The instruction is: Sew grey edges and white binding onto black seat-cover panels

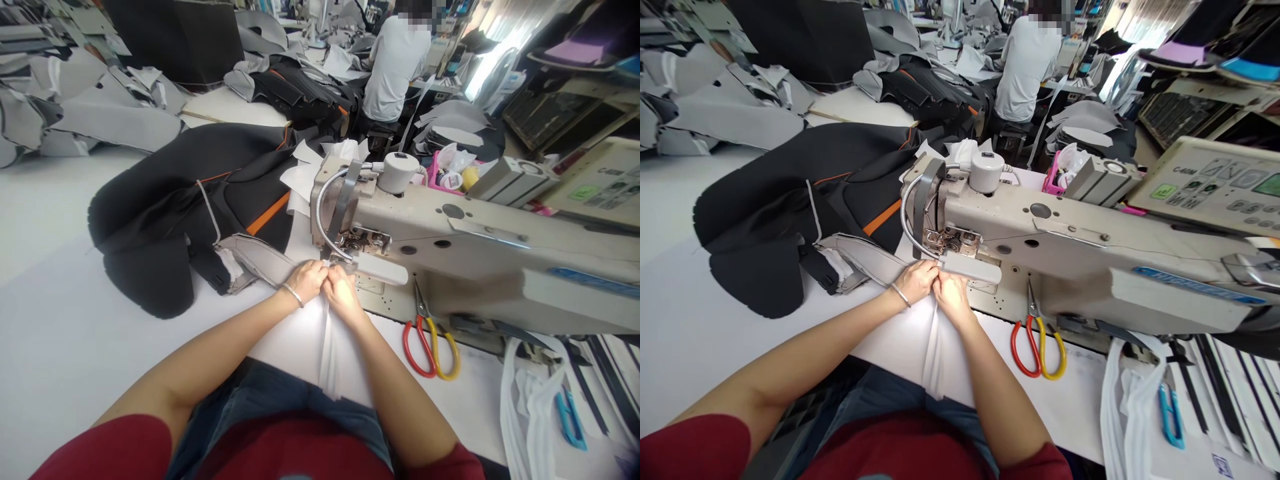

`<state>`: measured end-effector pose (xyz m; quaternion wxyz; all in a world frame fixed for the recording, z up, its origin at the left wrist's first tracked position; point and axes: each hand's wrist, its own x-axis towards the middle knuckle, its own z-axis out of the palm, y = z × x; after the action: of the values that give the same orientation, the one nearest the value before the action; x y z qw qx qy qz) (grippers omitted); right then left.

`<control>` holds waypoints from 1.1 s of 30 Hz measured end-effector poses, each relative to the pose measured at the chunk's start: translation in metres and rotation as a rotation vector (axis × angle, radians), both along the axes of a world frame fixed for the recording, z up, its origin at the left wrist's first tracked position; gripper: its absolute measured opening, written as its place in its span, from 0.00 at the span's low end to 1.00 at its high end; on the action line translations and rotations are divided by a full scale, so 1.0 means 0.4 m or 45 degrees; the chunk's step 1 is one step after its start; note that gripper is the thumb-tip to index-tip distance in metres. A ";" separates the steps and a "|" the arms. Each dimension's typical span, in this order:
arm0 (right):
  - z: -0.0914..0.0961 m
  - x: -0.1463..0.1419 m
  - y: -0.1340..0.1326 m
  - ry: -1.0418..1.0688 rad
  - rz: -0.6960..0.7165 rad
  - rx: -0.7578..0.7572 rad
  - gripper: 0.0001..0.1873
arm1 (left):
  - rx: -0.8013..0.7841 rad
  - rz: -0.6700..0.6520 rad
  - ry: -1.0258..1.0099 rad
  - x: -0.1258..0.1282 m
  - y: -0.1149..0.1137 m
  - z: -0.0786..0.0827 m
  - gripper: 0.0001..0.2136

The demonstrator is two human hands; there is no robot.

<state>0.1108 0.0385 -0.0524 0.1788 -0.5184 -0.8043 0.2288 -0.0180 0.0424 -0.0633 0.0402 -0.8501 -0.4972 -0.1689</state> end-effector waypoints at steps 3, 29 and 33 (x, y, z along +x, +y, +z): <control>0.005 -0.002 -0.002 0.011 -0.015 -0.008 0.12 | -0.032 0.029 0.006 0.002 -0.001 0.003 0.08; -0.005 0.017 0.012 0.108 -0.029 0.065 0.13 | -0.319 0.257 0.161 0.038 -0.015 0.059 0.13; 0.007 0.053 -0.011 0.182 -0.025 0.164 0.14 | -0.218 0.158 0.393 -0.005 -0.043 0.141 0.09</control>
<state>0.1320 0.0342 -0.0498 0.2710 -0.4962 -0.7974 0.2111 -0.0201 0.0253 -0.0070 0.0541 -0.8340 -0.5491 0.0093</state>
